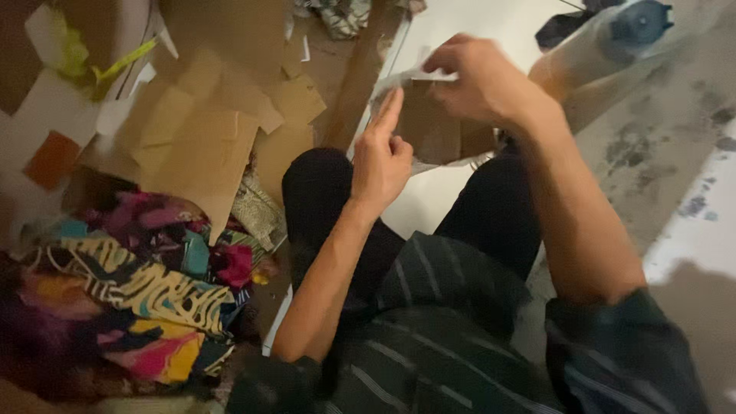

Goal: The person sits on the floor and handles several cardboard pieces, removing them from plastic bags and arranging them on a patterned surface. They repeatedly pick up, inspect, and place the pieces in a specific order.

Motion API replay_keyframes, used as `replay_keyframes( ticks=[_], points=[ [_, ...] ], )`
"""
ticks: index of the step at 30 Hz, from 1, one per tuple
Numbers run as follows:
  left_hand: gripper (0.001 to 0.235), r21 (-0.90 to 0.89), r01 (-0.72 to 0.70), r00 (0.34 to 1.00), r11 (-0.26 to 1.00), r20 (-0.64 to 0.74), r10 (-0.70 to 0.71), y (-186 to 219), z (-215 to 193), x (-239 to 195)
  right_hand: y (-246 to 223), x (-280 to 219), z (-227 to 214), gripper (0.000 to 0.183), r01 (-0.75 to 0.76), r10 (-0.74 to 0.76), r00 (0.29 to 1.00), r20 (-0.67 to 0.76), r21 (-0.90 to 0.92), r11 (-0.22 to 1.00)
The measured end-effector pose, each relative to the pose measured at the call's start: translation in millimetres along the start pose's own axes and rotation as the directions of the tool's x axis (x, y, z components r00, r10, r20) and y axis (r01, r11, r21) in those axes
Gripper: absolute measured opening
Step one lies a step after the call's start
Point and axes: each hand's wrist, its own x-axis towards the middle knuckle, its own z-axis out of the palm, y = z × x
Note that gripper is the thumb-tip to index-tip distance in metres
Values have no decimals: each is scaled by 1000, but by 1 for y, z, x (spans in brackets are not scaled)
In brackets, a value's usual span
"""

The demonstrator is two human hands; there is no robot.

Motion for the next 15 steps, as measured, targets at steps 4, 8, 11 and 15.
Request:
replay_keyframes(
  ticks=[4,8,11,15],
  points=[
    [70,-7,31,999,999,13,-31,-13,3,-22,-40,9,-9,13,51,22,956,-291,243,969],
    [61,78,-104,990,992,-83,110,-37,13,-70,-106,100,87,17,121,-121,992,-23,6,993],
    [21,295,408,859,864,197,-473,-68,22,-107,-154,158,203,26,104,-114,944,309,48,993],
    [35,138,-86,996,987,50,80,-98,21,-154,-197,202,305,61,114,-123,989,78,117,987]
  ],
)
